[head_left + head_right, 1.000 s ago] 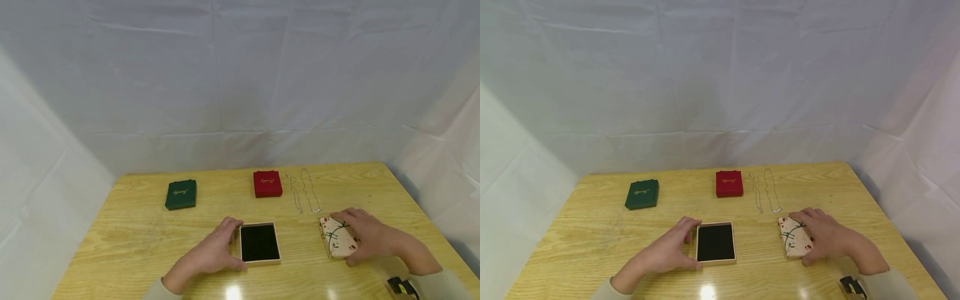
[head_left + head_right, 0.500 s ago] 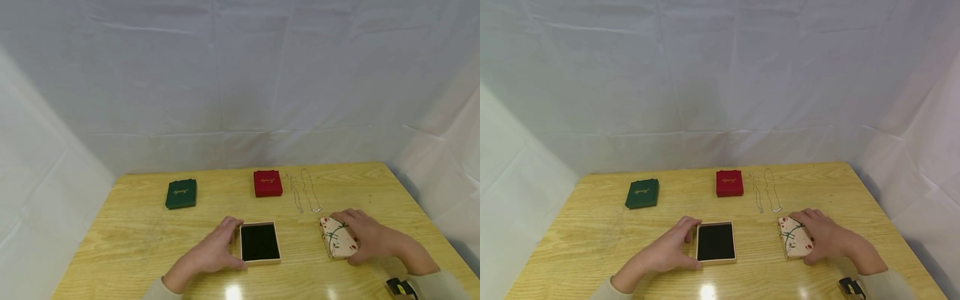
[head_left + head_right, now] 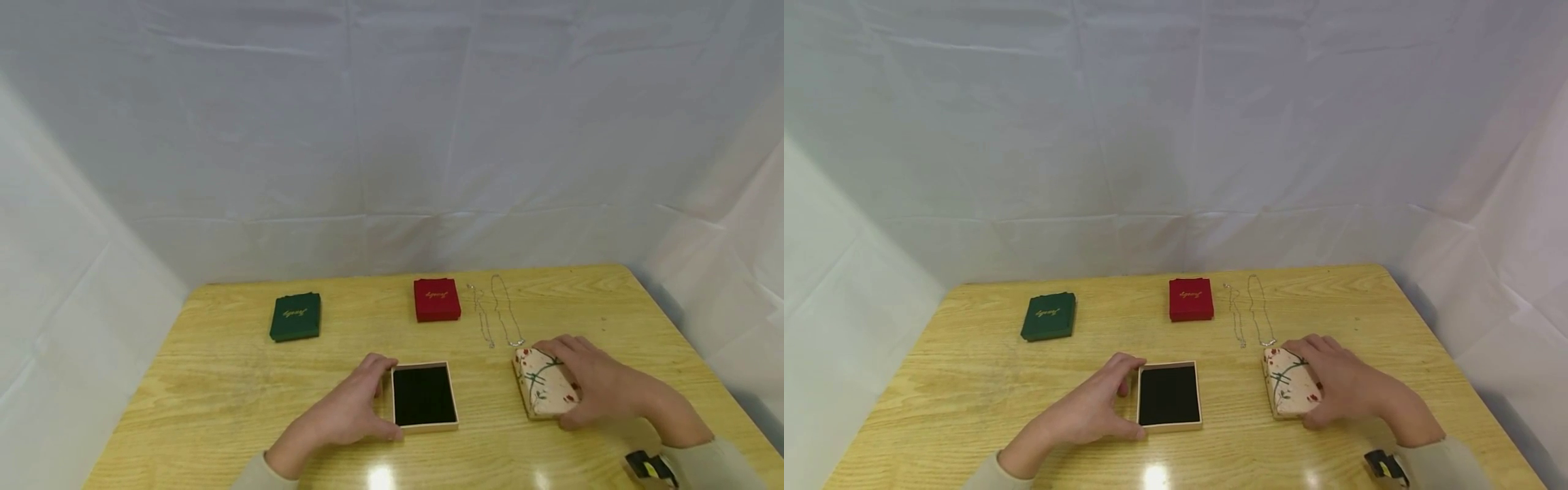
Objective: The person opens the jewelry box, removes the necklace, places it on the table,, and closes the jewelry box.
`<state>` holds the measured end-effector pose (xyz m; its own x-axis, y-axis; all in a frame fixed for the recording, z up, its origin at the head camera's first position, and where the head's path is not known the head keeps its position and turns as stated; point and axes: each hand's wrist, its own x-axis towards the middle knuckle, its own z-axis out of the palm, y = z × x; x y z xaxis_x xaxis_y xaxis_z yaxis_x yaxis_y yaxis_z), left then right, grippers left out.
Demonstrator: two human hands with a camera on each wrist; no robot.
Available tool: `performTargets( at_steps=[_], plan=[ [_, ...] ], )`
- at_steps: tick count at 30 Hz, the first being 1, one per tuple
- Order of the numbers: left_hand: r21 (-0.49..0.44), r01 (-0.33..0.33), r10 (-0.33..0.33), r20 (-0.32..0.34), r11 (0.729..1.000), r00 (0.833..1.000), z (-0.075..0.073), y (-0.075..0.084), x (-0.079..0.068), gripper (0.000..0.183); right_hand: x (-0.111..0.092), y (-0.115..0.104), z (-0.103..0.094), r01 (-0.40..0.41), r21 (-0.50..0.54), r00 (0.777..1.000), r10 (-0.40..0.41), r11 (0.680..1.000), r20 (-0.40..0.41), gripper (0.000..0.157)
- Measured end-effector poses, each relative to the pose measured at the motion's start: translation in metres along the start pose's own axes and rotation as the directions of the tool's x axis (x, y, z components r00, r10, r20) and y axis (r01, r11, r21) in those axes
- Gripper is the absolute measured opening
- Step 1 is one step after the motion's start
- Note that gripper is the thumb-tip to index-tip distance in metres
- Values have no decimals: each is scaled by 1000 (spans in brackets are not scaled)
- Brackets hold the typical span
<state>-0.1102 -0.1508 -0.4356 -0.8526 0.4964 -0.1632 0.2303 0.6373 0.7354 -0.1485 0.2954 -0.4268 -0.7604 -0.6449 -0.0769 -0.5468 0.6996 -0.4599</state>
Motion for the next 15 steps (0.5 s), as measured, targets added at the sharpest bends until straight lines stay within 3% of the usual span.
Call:
performTargets(
  at_steps=[15],
  plan=[
    [-19,-23,23,-3,1000,1000,0,2,-1,104,17,-29,2,-4,-20,998,3,1000,-68,107]
  ],
)
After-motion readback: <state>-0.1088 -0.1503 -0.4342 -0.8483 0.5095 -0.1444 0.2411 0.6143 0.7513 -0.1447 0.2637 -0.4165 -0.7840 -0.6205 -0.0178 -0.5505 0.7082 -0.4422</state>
